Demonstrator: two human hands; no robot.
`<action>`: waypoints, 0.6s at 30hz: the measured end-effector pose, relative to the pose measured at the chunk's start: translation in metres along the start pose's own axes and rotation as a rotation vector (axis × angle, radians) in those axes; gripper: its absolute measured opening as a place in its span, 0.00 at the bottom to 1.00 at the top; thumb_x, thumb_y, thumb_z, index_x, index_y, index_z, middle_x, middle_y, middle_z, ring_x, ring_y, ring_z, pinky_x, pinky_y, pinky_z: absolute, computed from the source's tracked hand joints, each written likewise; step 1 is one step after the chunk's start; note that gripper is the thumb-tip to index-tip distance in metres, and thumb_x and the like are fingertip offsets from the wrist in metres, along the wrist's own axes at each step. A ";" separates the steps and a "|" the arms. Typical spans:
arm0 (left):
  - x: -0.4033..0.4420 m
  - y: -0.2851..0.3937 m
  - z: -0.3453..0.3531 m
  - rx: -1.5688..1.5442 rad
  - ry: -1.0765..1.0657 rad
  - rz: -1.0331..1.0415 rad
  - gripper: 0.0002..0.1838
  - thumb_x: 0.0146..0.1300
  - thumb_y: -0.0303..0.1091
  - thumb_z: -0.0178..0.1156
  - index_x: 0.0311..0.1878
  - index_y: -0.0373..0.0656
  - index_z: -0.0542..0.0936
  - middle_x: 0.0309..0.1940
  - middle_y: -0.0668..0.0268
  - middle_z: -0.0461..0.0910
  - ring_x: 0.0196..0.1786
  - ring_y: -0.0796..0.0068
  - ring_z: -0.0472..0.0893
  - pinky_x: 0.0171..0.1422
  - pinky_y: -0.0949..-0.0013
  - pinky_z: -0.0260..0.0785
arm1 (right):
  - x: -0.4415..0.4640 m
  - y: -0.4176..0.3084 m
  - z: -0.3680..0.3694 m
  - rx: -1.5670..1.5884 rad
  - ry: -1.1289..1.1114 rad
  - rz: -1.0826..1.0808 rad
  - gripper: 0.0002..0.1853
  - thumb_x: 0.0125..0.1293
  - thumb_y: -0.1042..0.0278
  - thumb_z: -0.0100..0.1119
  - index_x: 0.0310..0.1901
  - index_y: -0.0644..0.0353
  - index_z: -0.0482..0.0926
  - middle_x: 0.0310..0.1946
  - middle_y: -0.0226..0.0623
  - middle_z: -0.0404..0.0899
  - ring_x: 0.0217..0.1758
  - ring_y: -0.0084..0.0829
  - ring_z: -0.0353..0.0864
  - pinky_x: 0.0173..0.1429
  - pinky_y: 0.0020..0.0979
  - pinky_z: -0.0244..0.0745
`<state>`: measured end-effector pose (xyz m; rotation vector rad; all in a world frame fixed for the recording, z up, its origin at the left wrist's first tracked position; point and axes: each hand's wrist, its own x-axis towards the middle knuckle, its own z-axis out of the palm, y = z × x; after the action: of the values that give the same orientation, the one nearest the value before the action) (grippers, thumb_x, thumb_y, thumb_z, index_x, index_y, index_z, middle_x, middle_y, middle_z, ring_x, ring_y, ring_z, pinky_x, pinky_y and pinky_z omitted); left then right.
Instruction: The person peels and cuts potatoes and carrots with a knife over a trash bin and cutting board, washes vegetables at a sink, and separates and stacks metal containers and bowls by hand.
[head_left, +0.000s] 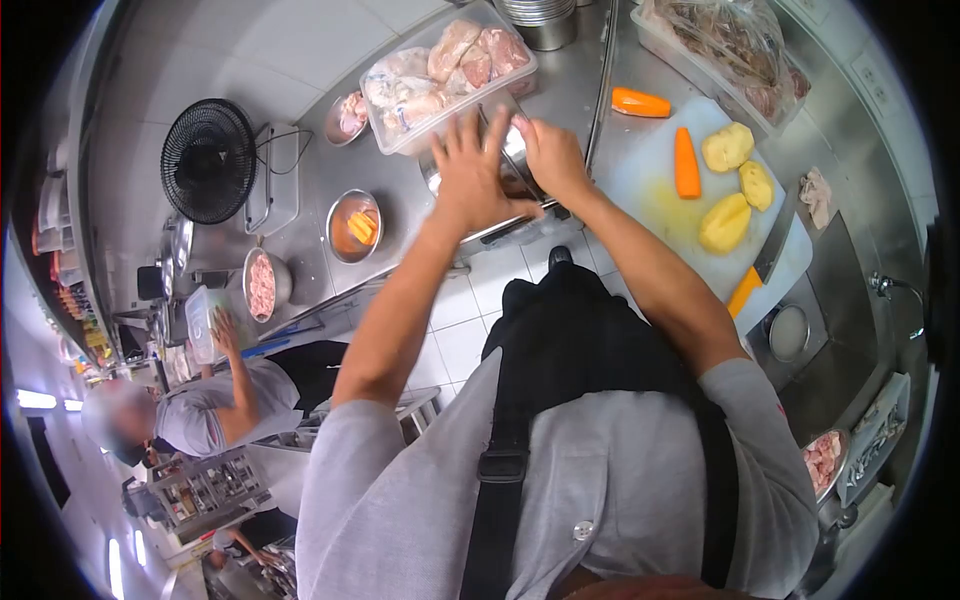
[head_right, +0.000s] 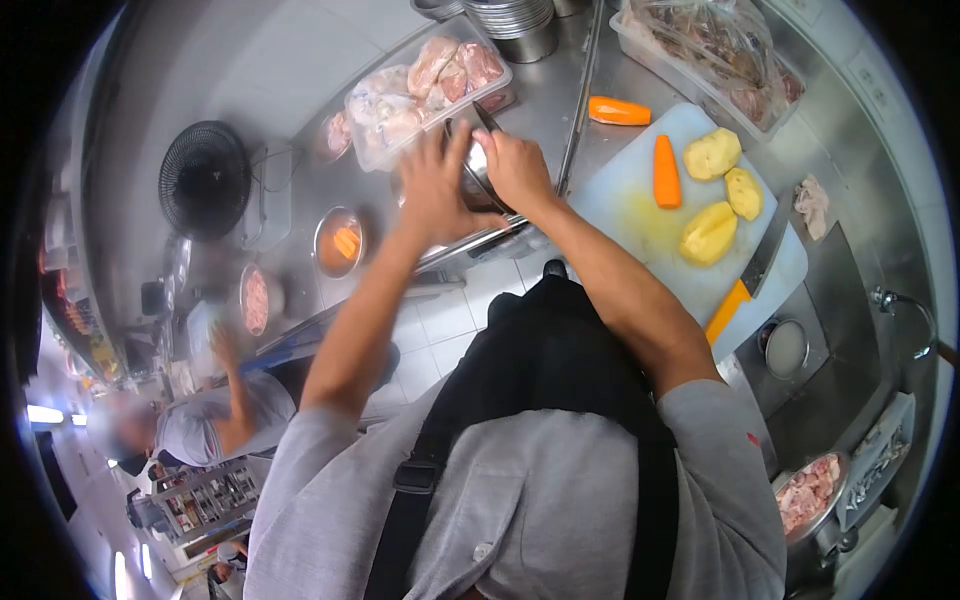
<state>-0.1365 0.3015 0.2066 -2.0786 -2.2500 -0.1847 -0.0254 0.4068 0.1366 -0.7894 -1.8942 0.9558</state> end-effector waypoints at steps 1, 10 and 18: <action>-0.007 0.009 0.008 0.026 0.023 -0.019 0.81 0.24 0.70 0.81 0.83 0.47 0.49 0.78 0.41 0.54 0.79 0.29 0.54 0.78 0.25 0.42 | 0.007 0.002 0.005 -0.046 0.036 -0.037 0.22 0.79 0.58 0.49 0.35 0.67 0.83 0.28 0.58 0.83 0.34 0.60 0.84 0.40 0.53 0.78; 0.010 -0.053 -0.005 -0.374 -0.229 -0.100 0.85 0.27 0.71 0.83 0.81 0.31 0.45 0.71 0.35 0.66 0.74 0.40 0.69 0.78 0.54 0.62 | -0.008 -0.001 -0.011 -0.144 -0.176 -0.103 0.21 0.78 0.54 0.52 0.33 0.65 0.78 0.25 0.60 0.80 0.33 0.64 0.81 0.40 0.57 0.74; 0.001 0.019 -0.003 -0.037 -0.034 -0.077 0.82 0.26 0.70 0.82 0.84 0.50 0.47 0.77 0.37 0.55 0.77 0.27 0.56 0.73 0.22 0.49 | 0.010 0.002 -0.016 -0.143 -0.009 0.029 0.22 0.78 0.56 0.53 0.32 0.67 0.80 0.28 0.61 0.81 0.33 0.64 0.81 0.39 0.57 0.73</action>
<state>-0.1173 0.3035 0.2106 -2.0293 -2.3653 -0.1985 -0.0157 0.4204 0.1444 -0.9000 -1.9809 0.8496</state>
